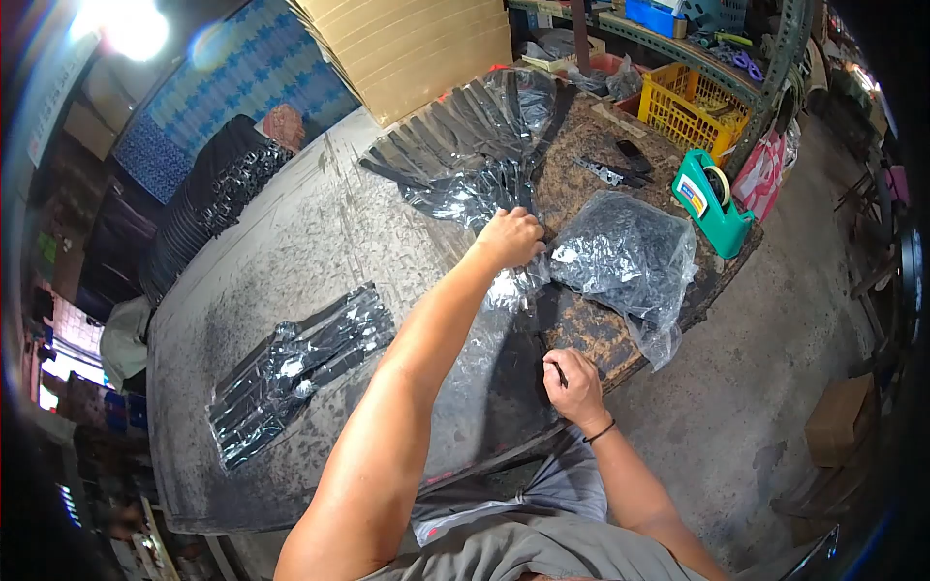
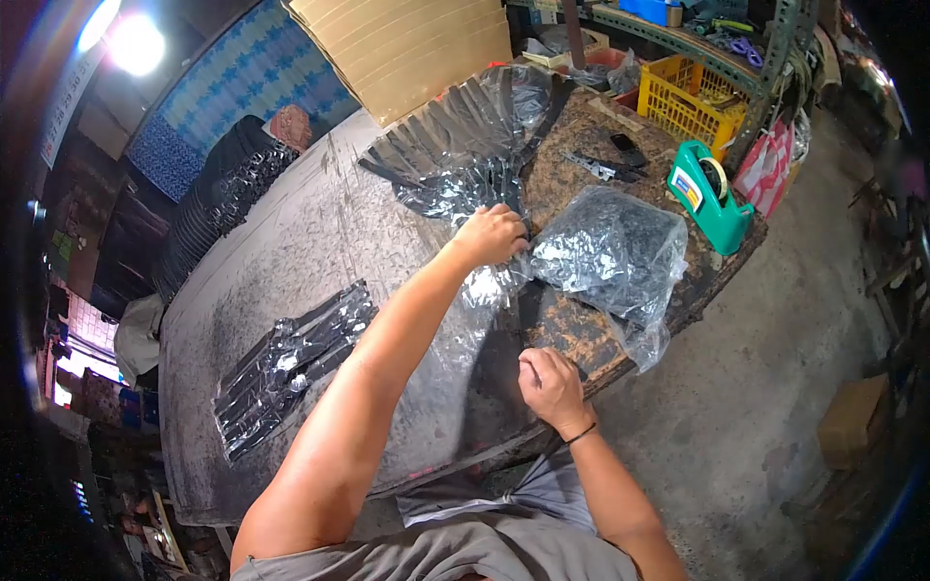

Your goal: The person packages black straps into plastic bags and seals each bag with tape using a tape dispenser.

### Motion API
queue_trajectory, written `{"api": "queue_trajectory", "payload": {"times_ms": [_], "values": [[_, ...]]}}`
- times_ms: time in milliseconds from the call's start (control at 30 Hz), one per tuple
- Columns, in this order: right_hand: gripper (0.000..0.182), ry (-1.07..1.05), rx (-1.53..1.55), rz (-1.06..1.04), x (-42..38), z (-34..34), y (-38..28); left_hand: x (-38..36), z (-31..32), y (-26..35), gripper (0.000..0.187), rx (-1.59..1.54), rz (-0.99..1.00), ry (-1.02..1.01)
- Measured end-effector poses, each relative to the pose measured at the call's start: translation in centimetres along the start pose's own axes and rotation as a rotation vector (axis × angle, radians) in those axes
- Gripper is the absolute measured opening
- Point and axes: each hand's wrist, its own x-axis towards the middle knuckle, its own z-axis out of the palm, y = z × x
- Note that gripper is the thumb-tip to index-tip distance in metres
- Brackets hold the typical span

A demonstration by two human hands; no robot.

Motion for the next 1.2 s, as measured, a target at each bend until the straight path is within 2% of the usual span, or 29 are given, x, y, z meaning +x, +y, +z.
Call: {"api": "queue_trajectory", "payload": {"times_ms": [67,200,300,500,733,833,1000,1033,1100,1200], "values": [[0.008,0.046,0.001,-0.004,0.0,0.2,0.1,0.4,0.7,0.2,0.024,0.033,0.012,-0.098],[0.008,0.031,-0.031,0.014,-0.2,0.2,0.3,0.2,1.1,-0.9,0.02,0.066,0.003,-0.091],[0.008,0.03,-0.042,0.004,-0.2,0.2,0.2,-0.6,1.1,-2.3,0.023,0.097,0.09,-0.061],[0.009,0.028,-0.055,0.002,-0.3,0.3,0.3,-0.4,-1.4,-2.4,0.021,0.316,0.148,-0.171],[0.009,0.036,-0.044,0.018,-0.3,0.4,0.1,-1.1,0.1,-3.7,0.014,0.34,0.222,0.003],[0.009,0.029,-0.062,0.025,-0.3,0.4,0.1,-1.7,-0.5,-3.7,0.016,0.377,0.18,-0.006],[0.009,0.05,-0.065,0.02,-0.2,0.5,-0.1,-3.1,-0.8,-4.7,0.014,0.308,0.107,0.112],[0.009,0.052,-0.062,0.015,-0.2,0.5,-0.1,-3.4,-1.0,-5.0,0.014,0.314,0.106,0.113],[0.009,0.063,-0.09,0.002,-0.3,0.7,0.1,-4.0,-1.4,-5.6,0.013,0.387,0.076,-0.054],[0.009,0.065,-0.094,-0.007,-0.4,0.8,0.2,-4.9,-2.6,-6.1,0.011,0.237,0.023,0.023]]}}
